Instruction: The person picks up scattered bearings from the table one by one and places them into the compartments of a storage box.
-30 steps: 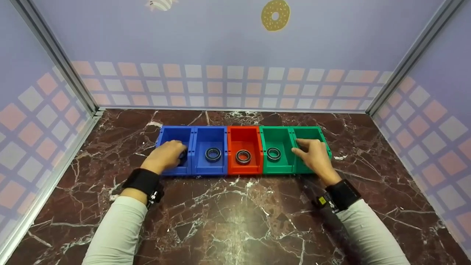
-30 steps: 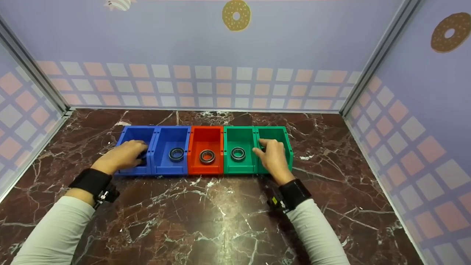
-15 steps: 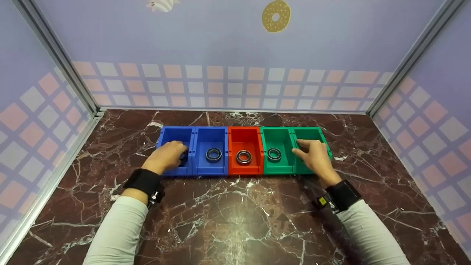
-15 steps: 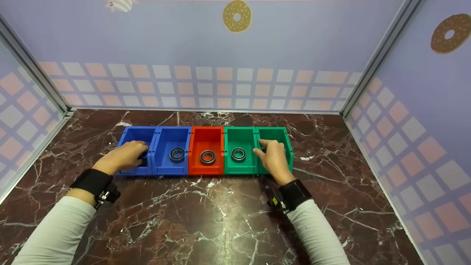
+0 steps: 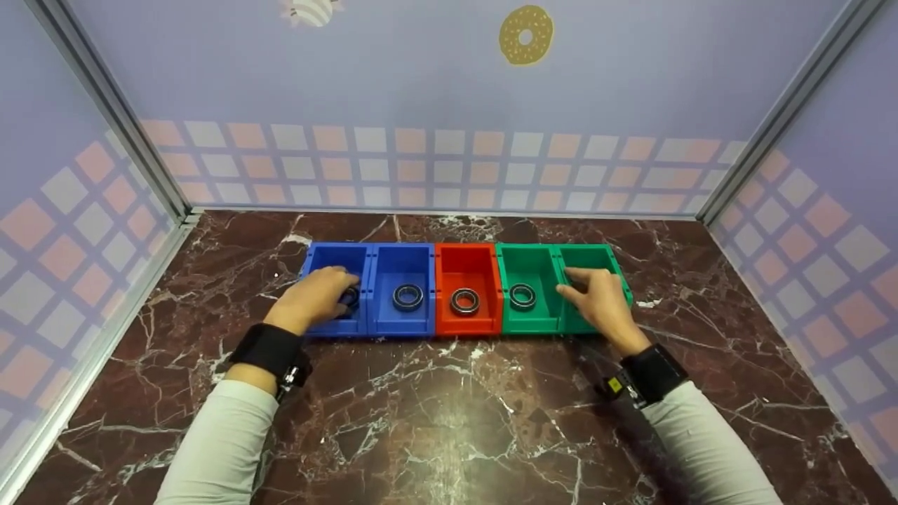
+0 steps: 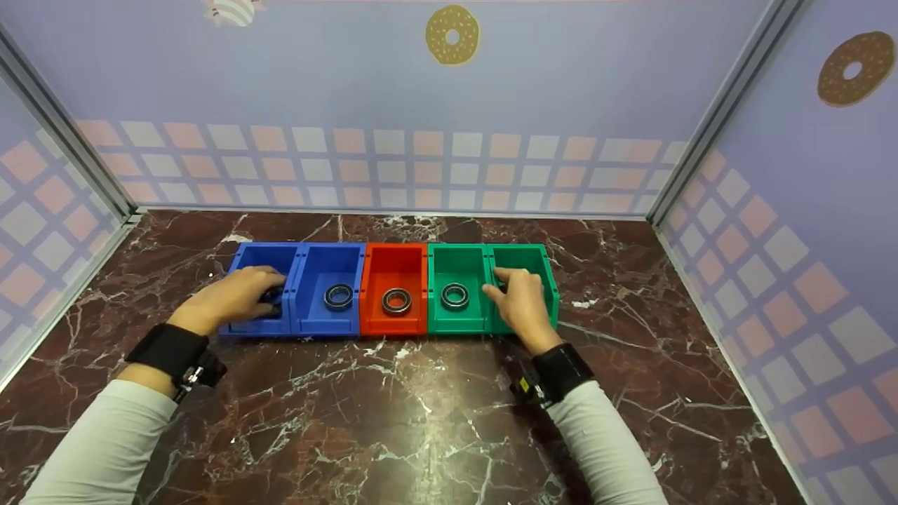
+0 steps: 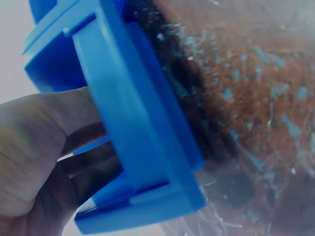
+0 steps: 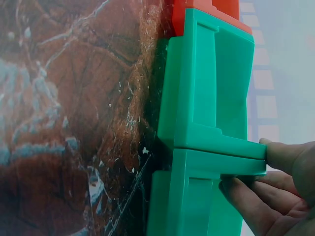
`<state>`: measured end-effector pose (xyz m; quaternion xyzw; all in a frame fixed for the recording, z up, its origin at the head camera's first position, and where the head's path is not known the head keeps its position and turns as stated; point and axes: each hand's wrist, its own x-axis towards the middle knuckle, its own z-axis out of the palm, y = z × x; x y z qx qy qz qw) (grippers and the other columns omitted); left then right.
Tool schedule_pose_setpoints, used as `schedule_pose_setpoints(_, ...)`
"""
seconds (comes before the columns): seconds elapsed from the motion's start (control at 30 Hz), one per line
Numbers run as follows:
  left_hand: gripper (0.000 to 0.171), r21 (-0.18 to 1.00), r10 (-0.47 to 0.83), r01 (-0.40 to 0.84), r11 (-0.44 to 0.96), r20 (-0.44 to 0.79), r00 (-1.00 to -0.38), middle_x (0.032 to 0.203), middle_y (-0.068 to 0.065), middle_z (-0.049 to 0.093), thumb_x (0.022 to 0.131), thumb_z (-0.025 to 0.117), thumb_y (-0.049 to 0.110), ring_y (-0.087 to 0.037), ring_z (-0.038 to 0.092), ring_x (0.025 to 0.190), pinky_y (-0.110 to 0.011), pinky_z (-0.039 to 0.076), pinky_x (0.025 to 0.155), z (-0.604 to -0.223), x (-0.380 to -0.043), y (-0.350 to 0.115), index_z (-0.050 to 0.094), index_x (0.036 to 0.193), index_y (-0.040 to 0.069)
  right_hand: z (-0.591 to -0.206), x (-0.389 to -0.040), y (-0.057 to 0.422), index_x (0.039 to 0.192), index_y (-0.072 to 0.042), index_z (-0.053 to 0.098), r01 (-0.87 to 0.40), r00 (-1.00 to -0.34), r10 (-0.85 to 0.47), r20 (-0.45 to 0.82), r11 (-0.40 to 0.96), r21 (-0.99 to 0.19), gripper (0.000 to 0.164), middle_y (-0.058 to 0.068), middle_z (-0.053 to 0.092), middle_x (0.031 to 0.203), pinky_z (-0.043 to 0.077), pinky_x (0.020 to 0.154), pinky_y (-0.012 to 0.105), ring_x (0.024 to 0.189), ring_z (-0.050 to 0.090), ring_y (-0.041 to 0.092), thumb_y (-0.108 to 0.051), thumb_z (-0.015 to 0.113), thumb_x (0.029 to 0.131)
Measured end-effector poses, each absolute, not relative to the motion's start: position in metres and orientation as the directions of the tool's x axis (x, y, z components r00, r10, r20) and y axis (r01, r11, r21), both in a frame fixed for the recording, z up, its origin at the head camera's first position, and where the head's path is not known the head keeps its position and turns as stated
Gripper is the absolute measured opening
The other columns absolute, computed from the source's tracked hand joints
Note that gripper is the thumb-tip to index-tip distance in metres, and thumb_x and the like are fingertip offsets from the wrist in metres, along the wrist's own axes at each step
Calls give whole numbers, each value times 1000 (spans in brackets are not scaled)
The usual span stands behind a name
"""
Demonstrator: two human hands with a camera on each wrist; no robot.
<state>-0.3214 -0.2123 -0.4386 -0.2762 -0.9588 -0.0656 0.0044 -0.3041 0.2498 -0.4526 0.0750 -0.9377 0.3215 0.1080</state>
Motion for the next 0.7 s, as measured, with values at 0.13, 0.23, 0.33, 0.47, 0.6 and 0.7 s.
schedule_pose_setpoints(0.13, 50, 165, 515, 515, 841, 50, -856, 124, -24, 64, 85, 74, 11, -41, 59, 117, -53, 47, 105, -430, -319, -214, 60, 132, -2, -454, -306, 251, 133, 1, 61, -212, -965, -74, 250, 779, -591, 45, 25, 66, 125, 56, 93, 49, 111, 67, 37, -20, 69, 93)
schedule_pose_setpoints(0.23, 52, 203, 490, 492, 847, 61, -870, 132, -24, 61, 90, 72, 21, -40, 57, 123, -52, 45, 108, -422, -317, -214, 58, 136, 0, -457, -307, 251, 132, 0, 61, -212, -965, -69, 254, 774, -597, 45, 25, 66, 126, 56, 92, 48, 109, 68, 36, -21, 69, 93)
schedule_pose_setpoints(0.33, 54, 234, 464, 472, 850, 92, -881, 135, -23, 59, 93, 68, 30, -40, 55, 126, -53, 43, 109, -416, -313, -212, 56, 138, 3, -460, -309, 253, 134, -1, 60, -216, -963, -67, 261, 770, -600, 46, 25, 65, 127, 57, 90, 47, 107, 68, 36, -20, 69, 93)
schedule_pose_setpoints(0.47, 58, 253, 443, 468, 847, 150, -884, 137, -21, 58, 96, 63, 41, -40, 54, 128, -53, 43, 109, -414, -305, -209, 54, 141, 5, -464, -309, 254, 134, -1, 60, -207, -965, -62, 254, 776, -596, 46, 24, 65, 127, 57, 89, 48, 108, 68, 36, -20, 69, 93)
schedule_pose_setpoints(0.6, 62, 264, 406, 451, 852, 208, -890, 140, -21, 55, 96, 59, 47, -40, 51, 131, -54, 42, 111, -414, -297, -204, 50, 144, 8, -463, -310, 254, 134, 0, 60, -206, -968, -82, 236, 795, -570, 46, 24, 65, 128, 57, 89, 49, 109, 68, 37, -20, 68, 94)
schedule_pose_setpoints(0.7, 66, 288, 368, 425, 858, 230, -901, 144, -21, 51, 97, 56, 50, -40, 47, 134, -55, 39, 113, -414, -292, -200, 44, 148, 9, -460, -310, 253, 135, 1, 58, -214, -971, -117, 210, 816, -537, 46, 26, 63, 129, 58, 85, 47, 105, 69, 37, -21, 66, 95)
